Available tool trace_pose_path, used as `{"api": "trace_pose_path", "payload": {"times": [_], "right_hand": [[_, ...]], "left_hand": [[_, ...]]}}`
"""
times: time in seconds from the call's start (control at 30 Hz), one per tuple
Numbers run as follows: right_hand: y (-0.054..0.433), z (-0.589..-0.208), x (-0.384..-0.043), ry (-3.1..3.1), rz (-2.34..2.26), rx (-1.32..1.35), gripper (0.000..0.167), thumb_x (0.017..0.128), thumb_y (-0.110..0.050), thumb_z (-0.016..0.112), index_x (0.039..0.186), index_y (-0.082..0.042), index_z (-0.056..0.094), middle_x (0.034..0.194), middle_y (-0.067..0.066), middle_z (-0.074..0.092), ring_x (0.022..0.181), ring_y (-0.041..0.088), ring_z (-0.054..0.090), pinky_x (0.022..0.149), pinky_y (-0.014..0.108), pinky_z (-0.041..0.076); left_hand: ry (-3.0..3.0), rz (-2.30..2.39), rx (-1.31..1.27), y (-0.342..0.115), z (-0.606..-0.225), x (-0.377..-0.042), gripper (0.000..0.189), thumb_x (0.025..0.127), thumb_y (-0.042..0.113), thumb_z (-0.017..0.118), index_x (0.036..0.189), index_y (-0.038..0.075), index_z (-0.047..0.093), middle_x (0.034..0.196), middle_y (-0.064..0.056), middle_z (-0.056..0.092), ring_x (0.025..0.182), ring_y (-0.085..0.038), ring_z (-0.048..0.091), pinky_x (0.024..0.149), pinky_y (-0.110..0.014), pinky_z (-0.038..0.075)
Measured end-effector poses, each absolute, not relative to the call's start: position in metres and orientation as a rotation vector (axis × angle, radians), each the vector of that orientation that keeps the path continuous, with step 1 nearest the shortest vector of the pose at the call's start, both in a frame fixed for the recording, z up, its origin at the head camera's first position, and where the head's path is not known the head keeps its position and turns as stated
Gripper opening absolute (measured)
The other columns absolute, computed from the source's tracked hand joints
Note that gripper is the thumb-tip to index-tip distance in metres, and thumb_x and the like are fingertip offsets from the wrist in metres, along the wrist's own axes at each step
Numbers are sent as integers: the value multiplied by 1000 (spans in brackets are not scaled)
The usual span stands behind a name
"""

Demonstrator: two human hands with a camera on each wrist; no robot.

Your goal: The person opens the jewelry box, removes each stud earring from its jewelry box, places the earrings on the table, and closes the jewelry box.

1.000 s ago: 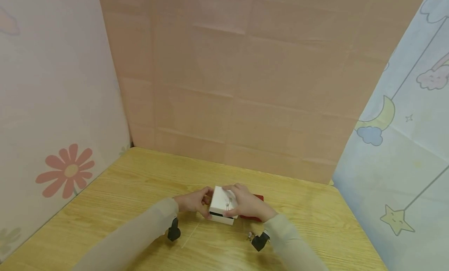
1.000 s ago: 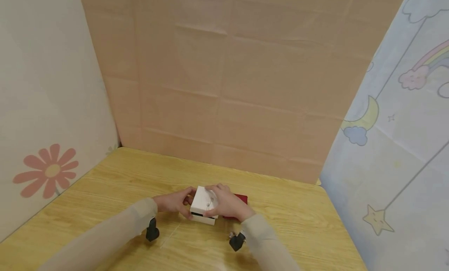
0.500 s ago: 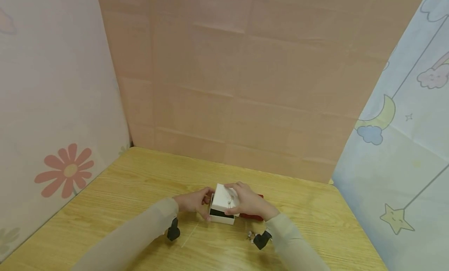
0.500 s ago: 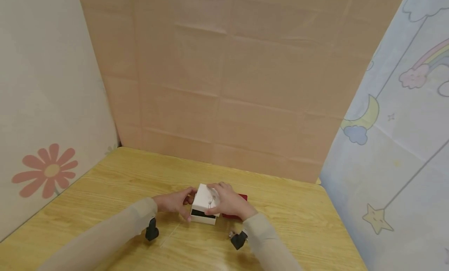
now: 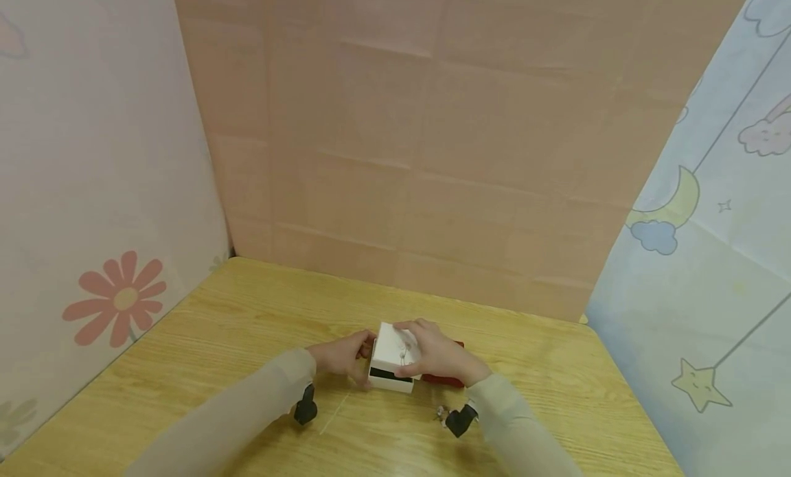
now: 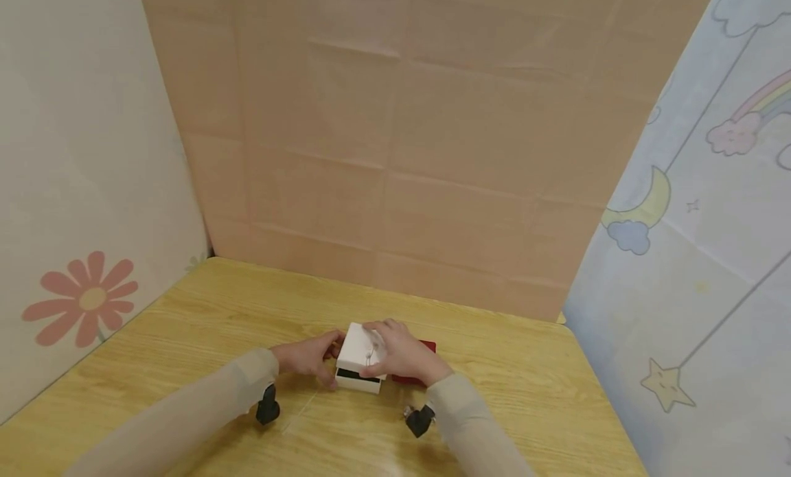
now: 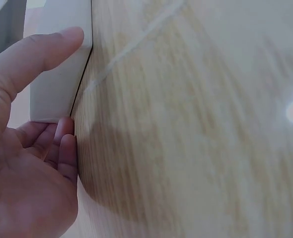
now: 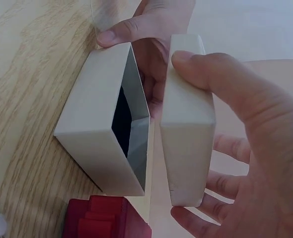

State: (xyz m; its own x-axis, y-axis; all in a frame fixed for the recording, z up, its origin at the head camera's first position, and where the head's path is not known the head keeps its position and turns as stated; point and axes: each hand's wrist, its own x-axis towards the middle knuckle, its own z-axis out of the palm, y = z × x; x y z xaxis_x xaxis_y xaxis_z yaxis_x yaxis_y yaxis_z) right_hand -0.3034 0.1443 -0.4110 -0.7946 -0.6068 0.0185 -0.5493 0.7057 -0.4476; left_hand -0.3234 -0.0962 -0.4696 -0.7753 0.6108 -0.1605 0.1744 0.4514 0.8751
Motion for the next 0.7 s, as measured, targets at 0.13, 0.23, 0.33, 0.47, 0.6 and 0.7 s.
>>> {"api": "trace_pose_path", "payload": {"times": [0.13,0.23,0.33,0.47,0.6,0.7], "right_hand": [[142,-413,-305,2772,-639,-961,86,74,-47,81,144,-15,43,129,8,51,107,22,45,82,39,45],[140,-417,-306,2765,-620,-962,85,73,-48,81,143,-18,43,130,6,50,107,20,45,83,37,45],[139,-419,-307,2751,-635,-972,84,73,-45,82,142,-17,44,129,7,50,106,21,45,81,36,45],[137,-422,-307,2742,-642,-981,83,73,-43,82,141,-15,45,129,8,50,108,22,45,82,38,46],[136,-425,-309,2746,-627,-973,82,74,-44,82,141,-16,45,132,7,49,111,22,45,85,38,46],[136,-428,-309,2746,-623,-973,83,73,-43,82,142,-16,45,132,6,49,112,22,45,85,38,46]], "left_hand": [[2231,1297,662,-96,-470,-325,85,66,0,85,136,2,38,118,-5,53,107,-20,49,105,-47,34],[2225,1297,666,-96,-471,-326,85,66,-1,85,137,2,38,117,-5,53,105,-19,49,103,-45,35],[2235,1288,674,-95,-471,-326,82,66,0,85,134,3,39,116,-5,53,103,-19,49,98,-41,38],[2254,1277,683,-94,-470,-327,76,66,0,85,129,4,42,113,-5,52,102,-19,48,93,-38,39],[2261,1269,670,-94,-470,-326,74,66,-1,85,127,5,43,113,-5,52,103,-19,48,94,-38,40],[2243,1281,651,-95,-470,-324,78,66,-1,85,130,5,42,116,-5,52,104,-19,48,97,-41,39]]}}
